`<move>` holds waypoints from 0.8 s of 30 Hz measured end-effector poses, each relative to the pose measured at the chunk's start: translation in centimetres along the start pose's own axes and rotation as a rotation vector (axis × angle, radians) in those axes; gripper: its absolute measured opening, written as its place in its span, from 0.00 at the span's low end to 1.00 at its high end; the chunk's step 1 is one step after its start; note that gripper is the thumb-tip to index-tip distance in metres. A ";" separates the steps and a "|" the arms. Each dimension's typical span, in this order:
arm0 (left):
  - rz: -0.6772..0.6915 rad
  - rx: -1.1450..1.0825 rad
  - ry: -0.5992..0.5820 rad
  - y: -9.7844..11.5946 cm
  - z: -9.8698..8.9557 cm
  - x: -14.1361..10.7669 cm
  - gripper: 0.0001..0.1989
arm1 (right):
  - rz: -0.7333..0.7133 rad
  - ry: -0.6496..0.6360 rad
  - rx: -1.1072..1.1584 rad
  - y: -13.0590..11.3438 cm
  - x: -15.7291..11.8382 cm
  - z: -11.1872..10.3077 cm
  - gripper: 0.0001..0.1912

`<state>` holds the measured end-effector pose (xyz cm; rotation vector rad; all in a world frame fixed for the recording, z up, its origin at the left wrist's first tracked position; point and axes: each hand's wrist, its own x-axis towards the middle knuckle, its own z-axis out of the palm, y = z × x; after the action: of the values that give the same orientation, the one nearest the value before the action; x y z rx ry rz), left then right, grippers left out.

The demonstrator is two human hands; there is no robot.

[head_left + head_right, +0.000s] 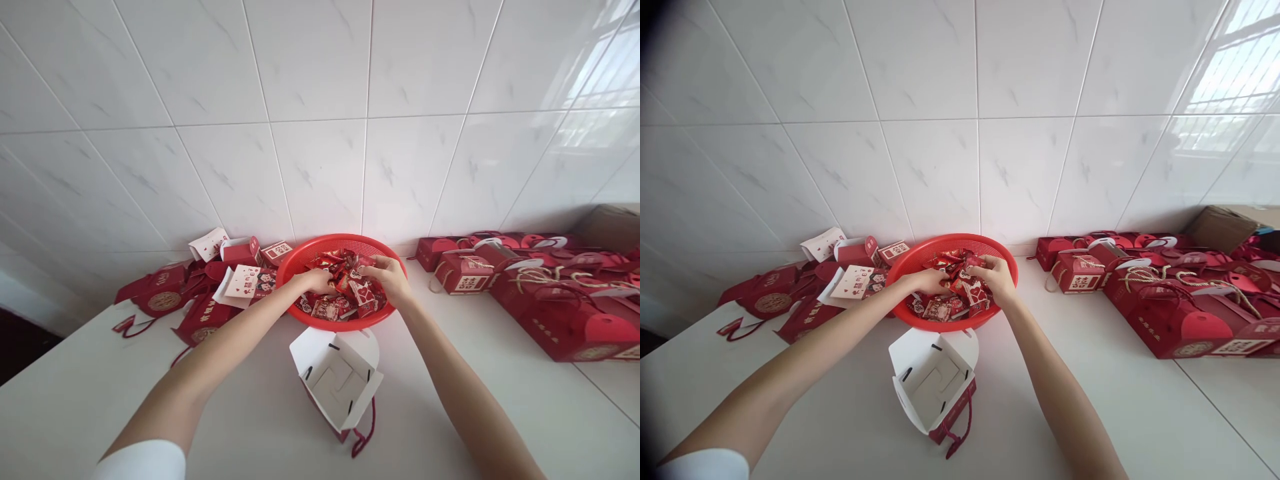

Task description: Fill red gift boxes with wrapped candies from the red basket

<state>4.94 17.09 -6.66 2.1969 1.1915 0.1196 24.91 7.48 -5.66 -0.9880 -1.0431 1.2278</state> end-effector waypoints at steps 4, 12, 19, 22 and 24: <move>-0.070 0.027 0.051 0.8 -0.2 0.1 0.10 | -0.034 0.086 0.027 -0.2 0.1 0.2 0.11; 0.252 -0.428 0.222 2.6 -1.3 -2.3 0.25 | 0.043 -0.009 0.016 -0.5 -0.1 0.4 0.12; 0.136 -0.231 0.195 4.0 0.2 -2.3 0.21 | -0.024 0.012 0.012 -0.2 -0.1 0.1 0.13; -0.036 0.094 -0.015 4.0 0.6 -2.2 0.12 | -0.061 0.060 0.008 -0.1 -0.1 0.2 0.12; -0.043 0.190 -0.063 4.0 1.0 -2.2 0.12 | -0.048 0.075 0.003 -0.2 -0.1 0.3 0.13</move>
<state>6.93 13.36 -4.70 2.3172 1.2592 -0.0833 24.66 7.34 -5.37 -0.9939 -0.9998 1.1444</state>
